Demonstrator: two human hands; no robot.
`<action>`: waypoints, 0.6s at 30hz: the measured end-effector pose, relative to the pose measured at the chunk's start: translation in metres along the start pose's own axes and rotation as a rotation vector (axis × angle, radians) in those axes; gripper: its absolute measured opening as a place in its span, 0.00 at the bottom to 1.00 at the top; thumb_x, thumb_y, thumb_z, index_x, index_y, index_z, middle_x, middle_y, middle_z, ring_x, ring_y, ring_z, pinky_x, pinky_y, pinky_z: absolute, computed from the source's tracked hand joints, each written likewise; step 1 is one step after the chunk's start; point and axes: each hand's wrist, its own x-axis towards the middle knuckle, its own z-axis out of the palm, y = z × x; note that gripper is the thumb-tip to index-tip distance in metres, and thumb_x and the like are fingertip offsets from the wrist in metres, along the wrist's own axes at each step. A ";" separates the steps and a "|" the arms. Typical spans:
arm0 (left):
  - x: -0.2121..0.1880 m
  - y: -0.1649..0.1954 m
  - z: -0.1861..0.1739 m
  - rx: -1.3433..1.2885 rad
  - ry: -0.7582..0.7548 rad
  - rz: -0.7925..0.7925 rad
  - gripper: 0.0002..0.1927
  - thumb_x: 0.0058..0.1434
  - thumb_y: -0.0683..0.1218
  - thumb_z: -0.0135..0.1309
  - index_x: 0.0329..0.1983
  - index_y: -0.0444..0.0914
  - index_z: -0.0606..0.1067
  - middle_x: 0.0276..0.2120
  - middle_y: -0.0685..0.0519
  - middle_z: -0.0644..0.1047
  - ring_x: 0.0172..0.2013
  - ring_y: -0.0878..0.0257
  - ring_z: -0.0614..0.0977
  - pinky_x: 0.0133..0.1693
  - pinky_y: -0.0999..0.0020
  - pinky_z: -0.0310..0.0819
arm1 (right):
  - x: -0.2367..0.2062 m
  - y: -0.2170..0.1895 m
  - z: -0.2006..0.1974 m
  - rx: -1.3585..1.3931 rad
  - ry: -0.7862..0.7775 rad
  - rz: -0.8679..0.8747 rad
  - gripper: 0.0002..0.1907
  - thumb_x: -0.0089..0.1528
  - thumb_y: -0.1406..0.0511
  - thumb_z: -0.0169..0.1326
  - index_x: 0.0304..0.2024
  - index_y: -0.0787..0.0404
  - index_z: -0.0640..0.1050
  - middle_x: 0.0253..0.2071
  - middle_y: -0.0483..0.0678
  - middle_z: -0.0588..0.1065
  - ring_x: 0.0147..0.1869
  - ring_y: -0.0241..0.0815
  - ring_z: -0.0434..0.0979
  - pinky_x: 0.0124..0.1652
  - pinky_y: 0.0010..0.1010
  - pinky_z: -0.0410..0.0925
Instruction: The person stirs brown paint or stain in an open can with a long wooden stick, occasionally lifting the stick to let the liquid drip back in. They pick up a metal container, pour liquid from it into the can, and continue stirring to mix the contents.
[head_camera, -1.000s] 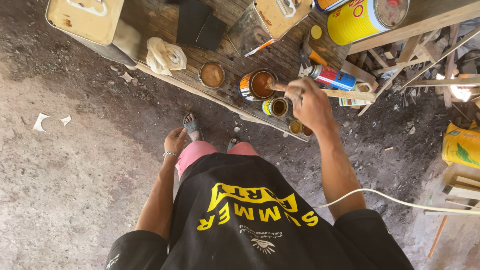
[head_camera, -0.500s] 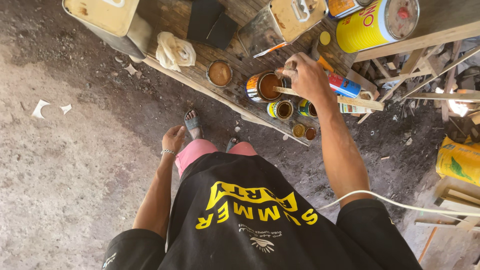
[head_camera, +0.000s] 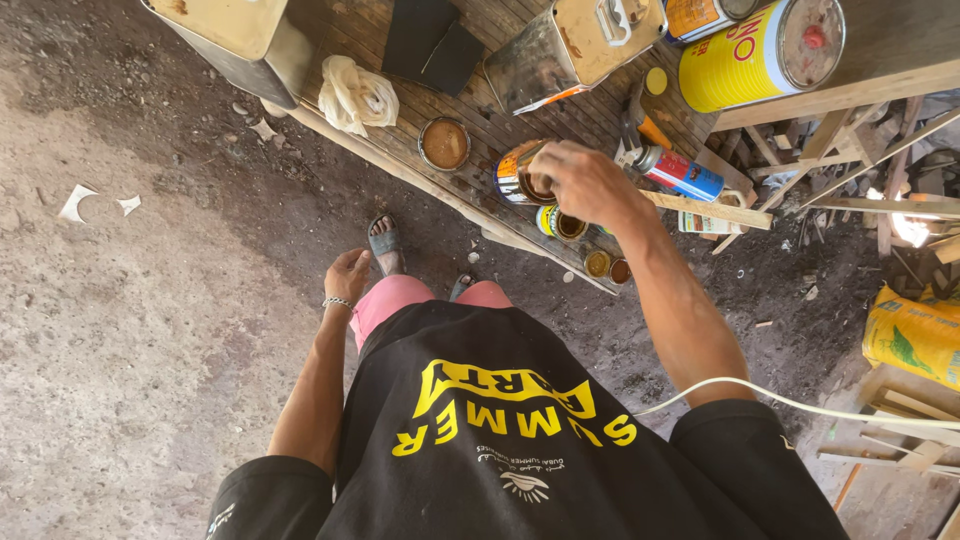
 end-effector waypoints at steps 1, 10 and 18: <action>0.000 0.000 0.000 -0.010 0.002 0.010 0.24 0.65 0.56 0.59 0.55 0.35 0.79 0.41 0.49 0.83 0.36 0.65 0.84 0.36 0.69 0.81 | -0.003 -0.003 0.002 -0.008 0.035 -0.052 0.20 0.55 0.82 0.52 0.46 0.61 0.80 0.50 0.47 0.79 0.55 0.45 0.80 0.58 0.31 0.75; 0.000 -0.002 0.006 -0.007 -0.001 0.015 0.23 0.65 0.56 0.58 0.55 0.35 0.79 0.42 0.48 0.83 0.38 0.65 0.85 0.37 0.69 0.81 | -0.054 -0.020 0.003 -0.031 -0.155 -0.027 0.14 0.56 0.79 0.56 0.41 0.59 0.79 0.52 0.43 0.78 0.55 0.42 0.79 0.58 0.33 0.75; 0.003 0.000 0.009 -0.004 -0.019 0.009 0.23 0.65 0.56 0.59 0.54 0.36 0.79 0.39 0.50 0.83 0.35 0.66 0.83 0.36 0.70 0.79 | -0.078 -0.021 -0.012 0.150 0.232 0.302 0.07 0.69 0.66 0.57 0.49 0.58 0.78 0.45 0.49 0.77 0.43 0.46 0.83 0.41 0.36 0.78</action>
